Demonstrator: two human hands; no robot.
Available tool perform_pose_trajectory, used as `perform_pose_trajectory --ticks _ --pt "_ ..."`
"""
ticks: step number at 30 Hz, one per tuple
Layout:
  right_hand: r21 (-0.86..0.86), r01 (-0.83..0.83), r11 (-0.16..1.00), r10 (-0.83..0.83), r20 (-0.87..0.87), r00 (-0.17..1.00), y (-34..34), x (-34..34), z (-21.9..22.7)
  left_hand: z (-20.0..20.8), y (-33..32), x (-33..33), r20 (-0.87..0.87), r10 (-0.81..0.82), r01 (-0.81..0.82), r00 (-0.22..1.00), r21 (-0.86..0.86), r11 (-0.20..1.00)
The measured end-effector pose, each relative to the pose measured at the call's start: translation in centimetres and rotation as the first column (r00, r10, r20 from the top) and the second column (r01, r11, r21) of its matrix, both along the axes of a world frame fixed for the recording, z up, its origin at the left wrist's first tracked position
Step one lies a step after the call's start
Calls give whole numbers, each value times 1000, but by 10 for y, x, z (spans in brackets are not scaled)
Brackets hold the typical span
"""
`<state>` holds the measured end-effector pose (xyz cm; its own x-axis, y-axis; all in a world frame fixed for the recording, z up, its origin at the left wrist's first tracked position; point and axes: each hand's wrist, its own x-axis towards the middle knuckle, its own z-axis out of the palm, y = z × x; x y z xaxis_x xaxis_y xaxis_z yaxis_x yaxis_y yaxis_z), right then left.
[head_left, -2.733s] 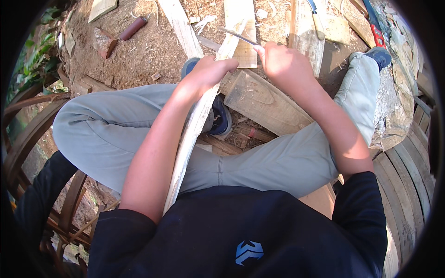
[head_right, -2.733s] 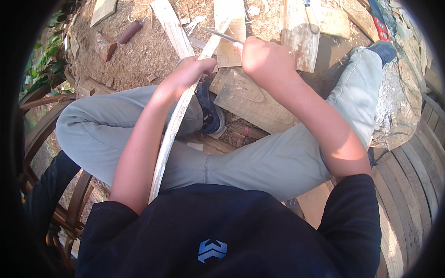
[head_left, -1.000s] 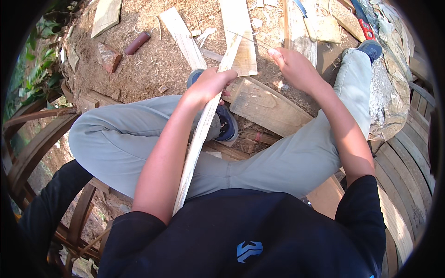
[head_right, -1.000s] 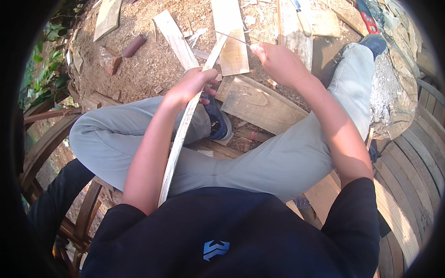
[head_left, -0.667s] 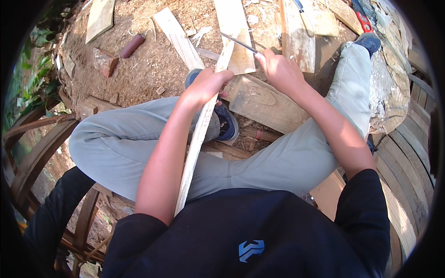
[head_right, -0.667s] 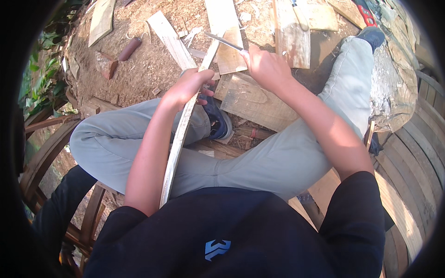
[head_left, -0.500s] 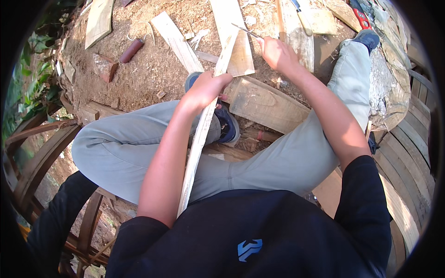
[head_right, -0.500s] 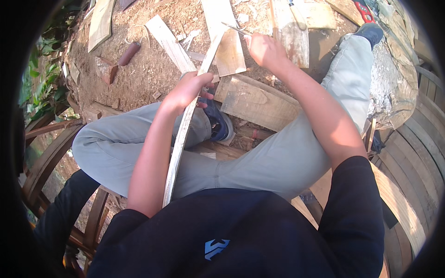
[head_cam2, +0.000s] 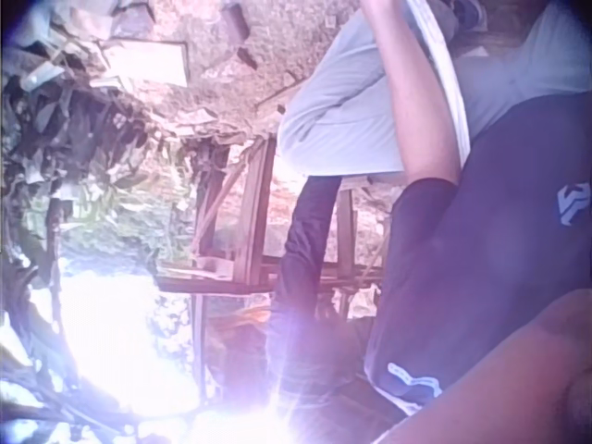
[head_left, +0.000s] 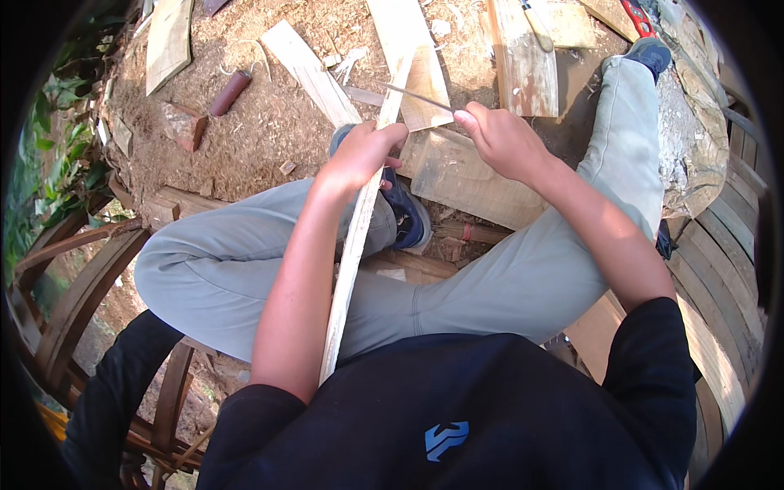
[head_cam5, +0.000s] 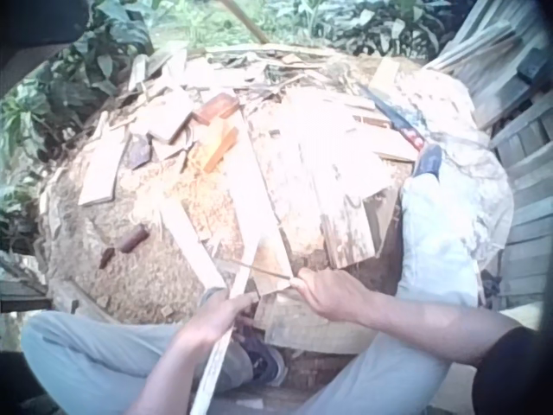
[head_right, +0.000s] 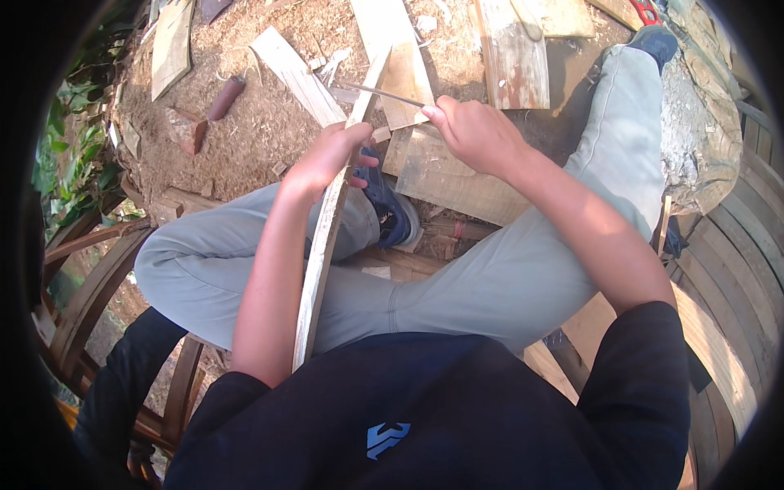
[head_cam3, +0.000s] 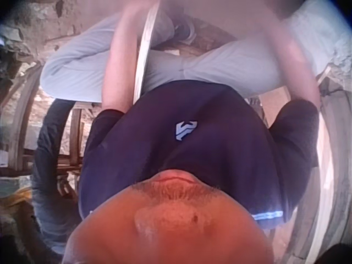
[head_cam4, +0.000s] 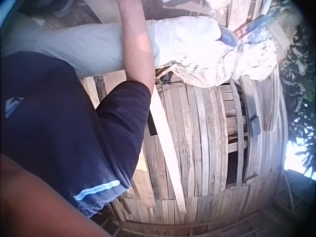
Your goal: The person sits on the ground and uses a chisel to shave thin strips from a piece of wood held between their legs. They repeatedly scrape the tool along the wood's surface to remove shavings.
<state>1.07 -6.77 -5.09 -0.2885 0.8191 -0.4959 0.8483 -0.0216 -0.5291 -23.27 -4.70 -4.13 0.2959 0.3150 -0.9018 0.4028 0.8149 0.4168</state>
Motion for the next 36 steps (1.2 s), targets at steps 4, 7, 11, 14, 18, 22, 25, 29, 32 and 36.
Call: perform_pose_trajectory --ticks 4,7,11,14,18,22,25,29,32,36 --pt "24 55 998 -58 125 990 11 -4 -13 2 0 1 -5 -6 6 1000 -2 1000" --pt "92 57 994 -71 159 985 30 -2 -31 3 1 0 -7 -2 2 1000 -6 1000" --pt "187 75 979 -119 239 964 50 -1 -66 4 2 5 -5 -17 17 1000 10 1000" --pt "134 126 983 -165 339 926 60 16 -80 -3 -2 5 -15 -38 39 999 16 999" --pt "8 206 979 -202 227 953 58 8 -40 0 -3 0 -25 1 -1 1000 17 1000" --pt "59 105 993 -105 -4 995 19 0 -4 2 0 1 -29 -10 10 1000 21 1000" --pt "21 12 1000 -12 -19 1000 -3 -3 -5 0 1 -1 -19 -30 31 999 24 999" --pt "42 87 995 -90 66 994 7 -3 -25 5 1 1 -30 -23 24 999 34 999" --pt "128 118 985 -139 178 974 35 13 -61 0 0 2 -31 -20 21 999 41 999" --pt "122 201 972 -224 231 947 51 20 -83 1 1 4 -34 -7 9 999 51 999"
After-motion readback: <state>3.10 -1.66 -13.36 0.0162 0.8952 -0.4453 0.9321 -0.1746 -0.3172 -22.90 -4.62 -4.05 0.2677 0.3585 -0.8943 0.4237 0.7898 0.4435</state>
